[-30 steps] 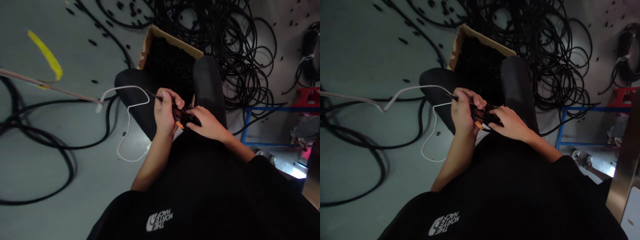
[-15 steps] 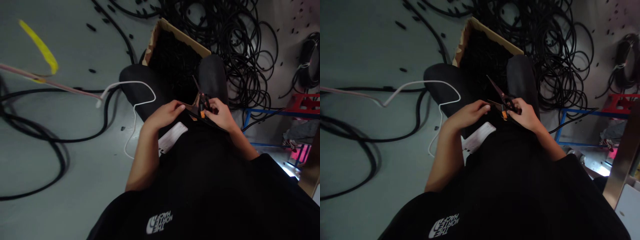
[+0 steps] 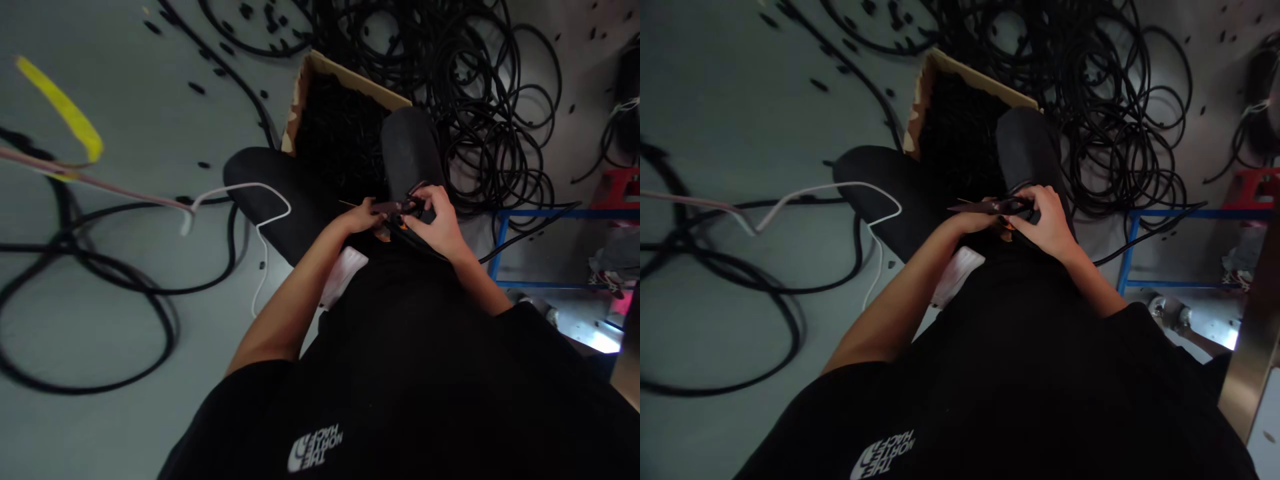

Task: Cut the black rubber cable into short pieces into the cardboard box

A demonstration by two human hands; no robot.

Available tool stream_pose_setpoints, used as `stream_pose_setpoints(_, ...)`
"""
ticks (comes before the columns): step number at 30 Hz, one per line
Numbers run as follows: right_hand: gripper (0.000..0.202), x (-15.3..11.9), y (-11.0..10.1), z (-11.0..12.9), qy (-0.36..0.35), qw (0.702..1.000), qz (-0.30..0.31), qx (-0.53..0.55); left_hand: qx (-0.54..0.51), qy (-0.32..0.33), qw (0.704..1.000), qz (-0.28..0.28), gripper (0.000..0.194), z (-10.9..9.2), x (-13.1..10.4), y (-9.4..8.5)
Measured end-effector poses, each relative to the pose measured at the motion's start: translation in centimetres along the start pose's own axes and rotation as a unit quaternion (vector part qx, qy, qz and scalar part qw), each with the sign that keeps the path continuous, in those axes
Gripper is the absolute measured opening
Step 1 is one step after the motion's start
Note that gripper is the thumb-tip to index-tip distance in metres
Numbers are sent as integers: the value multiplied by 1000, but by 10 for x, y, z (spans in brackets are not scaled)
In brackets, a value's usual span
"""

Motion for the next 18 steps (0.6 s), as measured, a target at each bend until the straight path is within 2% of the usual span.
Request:
stream_pose_setpoints(3, 53, -9, 2, -12, 54, 997, 11, 56, -83, -80, 993, -32, 93, 1, 0, 13)
stream_pose_setpoints(5, 63, -13, 0, -15, 86, 991, 21, 96, -140, -106, 983, -57, 92, 1, -1, 15)
stream_pose_setpoints(8, 69, -15, -11, -13, 111, 987, 34, 115, -212, -103, 969, -78, 78, 1, -3, 8)
stream_pose_setpoints(12, 72, -13, -27, -12, 126, 986, 55, 98, -259, -107, 958, -66, 57, 6, -18, -6)
stream_pose_setpoints(18, 75, -4, -37, -26, 86, 993, 56, 51, -291, -160, 941, -70, 58, 15, -50, -13)
Point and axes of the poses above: each hand's wrist, its own x-axis towards the middle knuckle, its own y-axis out of the palm, z = x × y, the point moved 1 cm from there along x, towards the middle knuckle, and after that the axes turned 12 degrees about -z, right-handed, at the moved point
